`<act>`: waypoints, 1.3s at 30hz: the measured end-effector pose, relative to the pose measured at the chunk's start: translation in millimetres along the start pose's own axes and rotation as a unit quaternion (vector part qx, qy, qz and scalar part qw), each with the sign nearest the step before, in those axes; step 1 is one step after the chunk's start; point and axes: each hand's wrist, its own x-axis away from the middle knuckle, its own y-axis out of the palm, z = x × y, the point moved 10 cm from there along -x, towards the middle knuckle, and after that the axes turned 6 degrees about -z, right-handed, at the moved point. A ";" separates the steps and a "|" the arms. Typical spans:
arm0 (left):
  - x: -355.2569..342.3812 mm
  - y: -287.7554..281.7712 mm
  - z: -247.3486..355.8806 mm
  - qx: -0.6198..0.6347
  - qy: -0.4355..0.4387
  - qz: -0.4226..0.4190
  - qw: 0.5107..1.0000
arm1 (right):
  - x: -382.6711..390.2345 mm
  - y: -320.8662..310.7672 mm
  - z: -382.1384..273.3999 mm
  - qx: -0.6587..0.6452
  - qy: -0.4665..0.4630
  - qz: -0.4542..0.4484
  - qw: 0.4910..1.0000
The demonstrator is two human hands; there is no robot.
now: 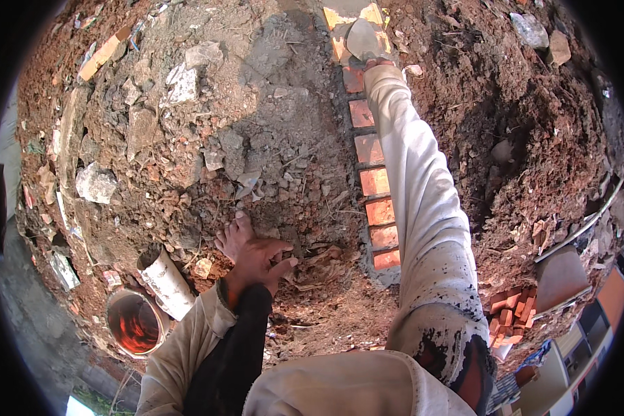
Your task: The person lays red bricks in a straight line on the ground using a trowel to apply and smooth cement mortar between them. The person repeatedly picks up bricks, places them, and taps them into alignment.
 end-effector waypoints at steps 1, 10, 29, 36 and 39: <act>0.0 -0.1 -1.4 0.001 -0.003 -0.001 1.000 | 1.2 3.4 -3.4 -0.037 0.009 0.001 0.999; 13.3 -9.5 -3.4 -0.011 -0.059 0.002 0.998 | 60.6 -20.2 -62.3 0.276 -0.069 -0.038 0.958; 8.4 0.6 -2.1 -0.018 -0.098 0.029 0.995 | 55.6 -92.6 -9.3 0.175 -0.081 0.055 0.980; 17.1 -0.4 -17.0 -0.198 -0.196 0.103 0.955 | 470.3 -104.7 210.8 -0.008 -0.078 -0.083 0.993; 41.1 22.5 -53.3 -0.068 -0.197 0.113 0.971 | 617.1 -189.1 301.3 -0.092 0.017 -0.033 0.995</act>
